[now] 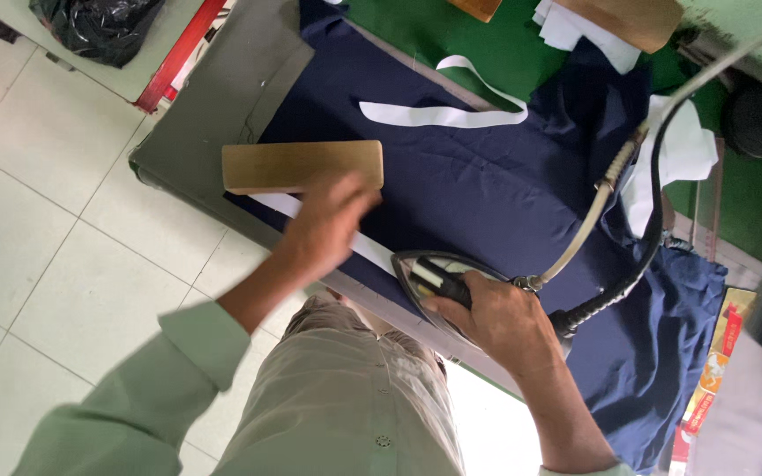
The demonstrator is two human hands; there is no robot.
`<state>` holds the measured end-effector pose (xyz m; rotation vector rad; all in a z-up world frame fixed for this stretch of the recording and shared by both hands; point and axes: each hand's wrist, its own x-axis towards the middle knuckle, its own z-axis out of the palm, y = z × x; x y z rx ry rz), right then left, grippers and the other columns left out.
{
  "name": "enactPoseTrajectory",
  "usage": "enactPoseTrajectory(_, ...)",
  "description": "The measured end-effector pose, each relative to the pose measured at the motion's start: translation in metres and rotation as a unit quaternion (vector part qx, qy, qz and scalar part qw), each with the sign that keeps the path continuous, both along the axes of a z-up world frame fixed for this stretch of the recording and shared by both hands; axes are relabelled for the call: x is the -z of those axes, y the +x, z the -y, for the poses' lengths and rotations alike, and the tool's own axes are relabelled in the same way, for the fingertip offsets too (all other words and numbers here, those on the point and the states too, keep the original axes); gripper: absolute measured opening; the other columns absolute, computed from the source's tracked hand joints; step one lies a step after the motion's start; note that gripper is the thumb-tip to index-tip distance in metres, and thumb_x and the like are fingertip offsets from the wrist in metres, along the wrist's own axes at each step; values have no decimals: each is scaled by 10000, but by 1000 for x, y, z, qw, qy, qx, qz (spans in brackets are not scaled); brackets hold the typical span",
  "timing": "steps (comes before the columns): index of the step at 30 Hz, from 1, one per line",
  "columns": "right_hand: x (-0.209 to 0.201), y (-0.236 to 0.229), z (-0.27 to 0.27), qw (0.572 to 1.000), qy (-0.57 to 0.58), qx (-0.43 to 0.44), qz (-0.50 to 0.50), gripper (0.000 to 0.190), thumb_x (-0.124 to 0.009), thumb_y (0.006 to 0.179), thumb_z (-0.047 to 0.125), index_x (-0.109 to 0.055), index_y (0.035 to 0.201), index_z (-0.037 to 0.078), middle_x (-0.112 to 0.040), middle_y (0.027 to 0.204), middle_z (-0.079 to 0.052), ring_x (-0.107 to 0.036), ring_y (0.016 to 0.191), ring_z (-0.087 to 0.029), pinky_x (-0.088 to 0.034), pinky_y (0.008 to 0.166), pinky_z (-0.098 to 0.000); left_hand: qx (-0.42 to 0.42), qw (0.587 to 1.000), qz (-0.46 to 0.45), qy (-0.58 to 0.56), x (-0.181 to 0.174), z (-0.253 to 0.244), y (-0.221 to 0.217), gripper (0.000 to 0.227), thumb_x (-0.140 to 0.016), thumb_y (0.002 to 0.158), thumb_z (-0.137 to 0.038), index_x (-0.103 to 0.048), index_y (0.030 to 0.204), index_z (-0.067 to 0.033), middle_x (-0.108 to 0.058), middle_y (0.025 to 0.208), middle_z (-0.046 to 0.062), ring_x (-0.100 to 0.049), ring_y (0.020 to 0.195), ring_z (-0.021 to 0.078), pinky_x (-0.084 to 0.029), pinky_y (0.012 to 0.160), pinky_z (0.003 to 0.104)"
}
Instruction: The person irons a dark blue garment on a padded ironing board using a steam iron. They smooth the fabric with their hands, place a white strap on the garment, and use a wooden block to press down on the strap while ironing.
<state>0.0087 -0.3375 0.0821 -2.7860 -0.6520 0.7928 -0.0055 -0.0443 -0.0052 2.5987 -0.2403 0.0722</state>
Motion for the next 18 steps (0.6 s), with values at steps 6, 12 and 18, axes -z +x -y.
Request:
enactPoseTrajectory(6,0,1,-7,1000,5,14,14,596,-575,914,721,-684,1035,148,-767,795,-89,-780,835,-276,-612,739,-429,19,997,32,68,101,26,-19,261,-676,851,-85,-709,1103,-146,-552,1038,64,-567,972,258,-441,738,393)
enactPoseTrajectory(12,0,-12,5,1000,-14,8,-24,579,-585,891,732,-685,1050,185,-774,836,-83,-780,865,-279,-603,759,-448,0,998,20,58,92,35,-13,164,-670,813,-60,-659,927,-176,-506,951,38,-511,871,251,-391,719,393)
enactPoseTrajectory(18,-2,-27,14,999,-16,12,-41,576,-598,863,762,-671,1005,209,-768,797,-69,-783,846,-265,-608,758,-434,11,998,0,59,83,41,-15,132,-666,857,-65,-640,833,-192,-517,949,28,-519,899,239,-387,739,391)
